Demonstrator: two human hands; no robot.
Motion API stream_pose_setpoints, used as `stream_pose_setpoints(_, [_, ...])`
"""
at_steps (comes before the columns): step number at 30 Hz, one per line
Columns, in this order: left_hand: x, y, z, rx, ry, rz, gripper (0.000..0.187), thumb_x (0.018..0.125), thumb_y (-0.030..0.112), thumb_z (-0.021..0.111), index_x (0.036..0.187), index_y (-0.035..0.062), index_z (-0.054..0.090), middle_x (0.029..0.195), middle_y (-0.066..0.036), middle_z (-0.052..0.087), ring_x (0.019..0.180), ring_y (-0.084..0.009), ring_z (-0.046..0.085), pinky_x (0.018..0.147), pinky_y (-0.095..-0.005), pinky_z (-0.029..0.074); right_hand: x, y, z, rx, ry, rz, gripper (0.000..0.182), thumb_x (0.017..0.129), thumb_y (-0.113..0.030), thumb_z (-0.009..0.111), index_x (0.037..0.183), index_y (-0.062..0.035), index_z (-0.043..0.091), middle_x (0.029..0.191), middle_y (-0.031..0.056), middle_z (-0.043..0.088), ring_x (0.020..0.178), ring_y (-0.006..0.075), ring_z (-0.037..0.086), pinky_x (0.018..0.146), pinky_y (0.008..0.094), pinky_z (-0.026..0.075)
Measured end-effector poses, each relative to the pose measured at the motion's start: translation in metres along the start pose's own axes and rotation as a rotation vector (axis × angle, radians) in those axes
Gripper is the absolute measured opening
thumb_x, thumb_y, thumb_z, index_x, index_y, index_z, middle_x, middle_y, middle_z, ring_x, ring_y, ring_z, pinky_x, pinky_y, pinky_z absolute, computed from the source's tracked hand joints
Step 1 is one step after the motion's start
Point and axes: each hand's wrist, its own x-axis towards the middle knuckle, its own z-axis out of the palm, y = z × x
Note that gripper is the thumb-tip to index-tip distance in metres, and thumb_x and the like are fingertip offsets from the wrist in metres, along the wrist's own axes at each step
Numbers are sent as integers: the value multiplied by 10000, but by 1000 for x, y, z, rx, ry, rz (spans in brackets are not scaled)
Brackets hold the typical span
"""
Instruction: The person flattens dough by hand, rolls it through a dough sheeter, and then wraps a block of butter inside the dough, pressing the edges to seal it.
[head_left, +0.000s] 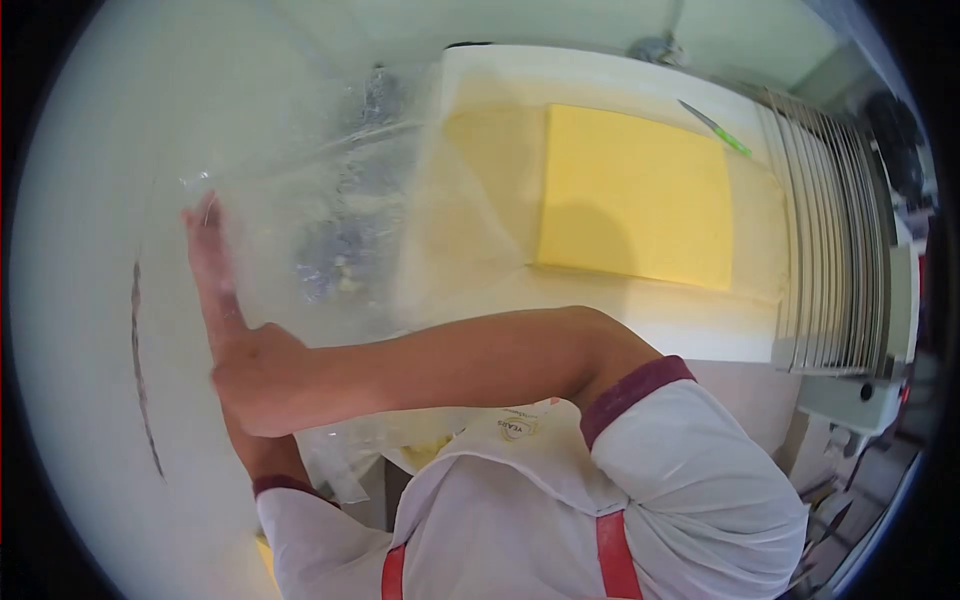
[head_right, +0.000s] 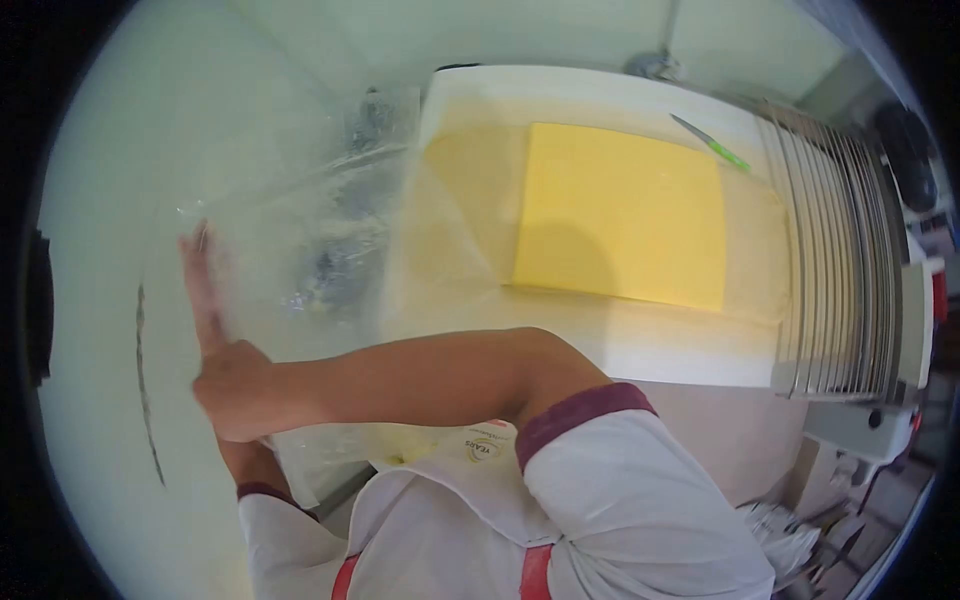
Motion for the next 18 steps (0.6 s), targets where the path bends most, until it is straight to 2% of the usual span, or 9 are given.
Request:
stream_pose_setpoints(1, [-46, 6, -3, -215, -365, -16, 648, 999, 477, 412, 1489, 74, 279, 1474, -73, 407, 1362, -199, 361, 1138, -357, 250, 13, -9, 16, -71, -20, -89, 97, 646, -84, 622, 692, -25, 684, 707, 171, 665, 700, 322, 675, 574, 422, 511])
stream_pose_setpoints(3, [-133, 2, 4, -160, -451, 35, 570, 990, 425, 430, 1420, 65, 332, 1378, -75, 442, 1283, -199, 401, 1086, -355, 292, 44, -29, 28, -183, -57, -280, 109, 624, -105, 641, 693, -42, 697, 707, 156, 669, 708, 309, 680, 563, 422, 512])
stream_pose_setpoints(8, [-238, -72, 3, 160, 291, -57, 378, 966, 294, 476, 1247, 40, 466, 1137, -82, 530, 1086, -198, 501, 956, -350, 397, 107, -50, 65, -35, -535, -167, 234, 620, -136, 606, 752, 26, 712, 759, 231, 681, 773, 373, 684, 659, 462, 546])
stream_pose_setpoints(10, [-245, -109, -15, 82, 572, -76, 306, 957, 242, 495, 1177, 31, 519, 1040, -84, 565, 1007, -198, 541, 904, -349, 439, 123, -51, 97, -206, -723, -234, 217, 691, -193, 615, 786, -37, 731, 831, 148, 709, 823, 301, 685, 674, 453, 534])
stream_pose_setpoints(12, [-281, -156, -44, -220, 909, -82, 240, 947, 189, 513, 1108, 21, 573, 944, -87, 600, 928, -198, 581, 851, -347, 481, 117, -44, 110, -240, -724, -185, 241, 766, -258, 610, 762, -39, 713, 692, 149, 676, 676, 305, 675, 625, 438, 522])
stream_pose_setpoints(13, [-313, -184, -58, -432, 1064, -27, 211, 943, 163, 522, 1073, 16, 599, 896, -88, 618, 889, -198, 601, 825, -346, 502, 108, -26, 123, -178, -694, -155, 276, 841, -298, 653, 831, -23, 660, 573, 63, 547, 519, 192, 516, 493, 346, 407])
stream_pose_setpoints(15, [-422, -272, -89, -911, 1074, 237, 335, 949, 92, 461, 1248, -53, 501, 1220, -168, 582, 1073, -291, 599, 942, -407, 504, 70, 19, 117, 163, -742, 68, 292, 905, -340, 643, 891, -49, 630, 601, -13, 472, 551, 88, 429, 519, 250, 371])
stream_pose_setpoints(17, [-534, -334, -85, -760, 1577, 306, 397, 939, 75, 423, 1304, -76, 459, 1268, -215, 557, 1147, -325, 574, 975, -418, 515, 17, 69, 131, 255, -682, 245, 174, 937, -211, 609, 885, -46, 618, 672, -41, 480, 609, 44, 397, 556, 223, 363])
stream_pose_setpoints(18, [-544, -309, -50, -574, 1915, 112, 351, 940, 65, 451, 1257, -70, 513, 1247, -219, 579, 1159, -314, 573, 1015, -438, 463, -13, 95, 136, 294, -636, 383, 176, 923, -214, 619, 887, -42, 625, 676, -27, 503, 615, 59, 419, 565, 239, 377])
